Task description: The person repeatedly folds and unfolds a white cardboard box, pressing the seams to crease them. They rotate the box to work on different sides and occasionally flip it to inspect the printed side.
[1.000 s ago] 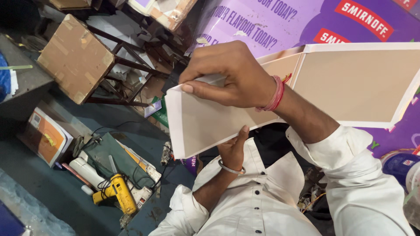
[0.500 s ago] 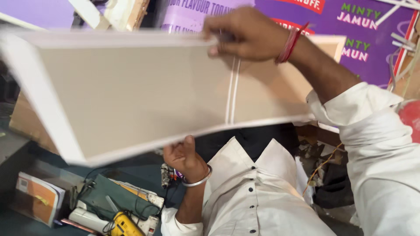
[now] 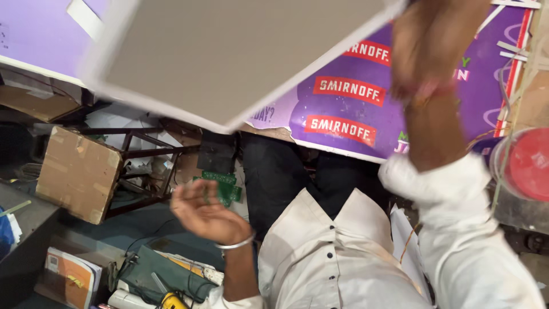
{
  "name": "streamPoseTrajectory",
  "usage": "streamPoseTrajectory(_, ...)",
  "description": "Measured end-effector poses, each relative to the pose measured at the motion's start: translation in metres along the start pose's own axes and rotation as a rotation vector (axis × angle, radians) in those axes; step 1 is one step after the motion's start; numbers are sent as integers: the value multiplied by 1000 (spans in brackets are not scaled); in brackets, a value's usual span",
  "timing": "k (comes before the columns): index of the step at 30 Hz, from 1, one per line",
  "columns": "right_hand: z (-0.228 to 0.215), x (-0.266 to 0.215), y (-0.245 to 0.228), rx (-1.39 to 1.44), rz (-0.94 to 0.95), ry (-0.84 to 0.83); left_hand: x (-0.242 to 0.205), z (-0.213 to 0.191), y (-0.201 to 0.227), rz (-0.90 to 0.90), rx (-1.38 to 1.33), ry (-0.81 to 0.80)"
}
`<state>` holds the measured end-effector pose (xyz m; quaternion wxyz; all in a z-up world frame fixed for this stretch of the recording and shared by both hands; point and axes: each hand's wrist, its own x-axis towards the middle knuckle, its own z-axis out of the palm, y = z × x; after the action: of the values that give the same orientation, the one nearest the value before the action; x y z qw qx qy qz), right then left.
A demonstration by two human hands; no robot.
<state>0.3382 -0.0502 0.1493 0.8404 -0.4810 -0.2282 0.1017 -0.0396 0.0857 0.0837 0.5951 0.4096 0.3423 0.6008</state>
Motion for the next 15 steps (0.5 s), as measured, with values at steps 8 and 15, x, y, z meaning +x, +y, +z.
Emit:
streamPoseTrajectory(8,9,-202,107,303,697,461,-50,43,-56,-713,105,-125)
streamPoseTrajectory(15,14,-255,81,125,785,313,-44,63,-86,-607,157,-134)
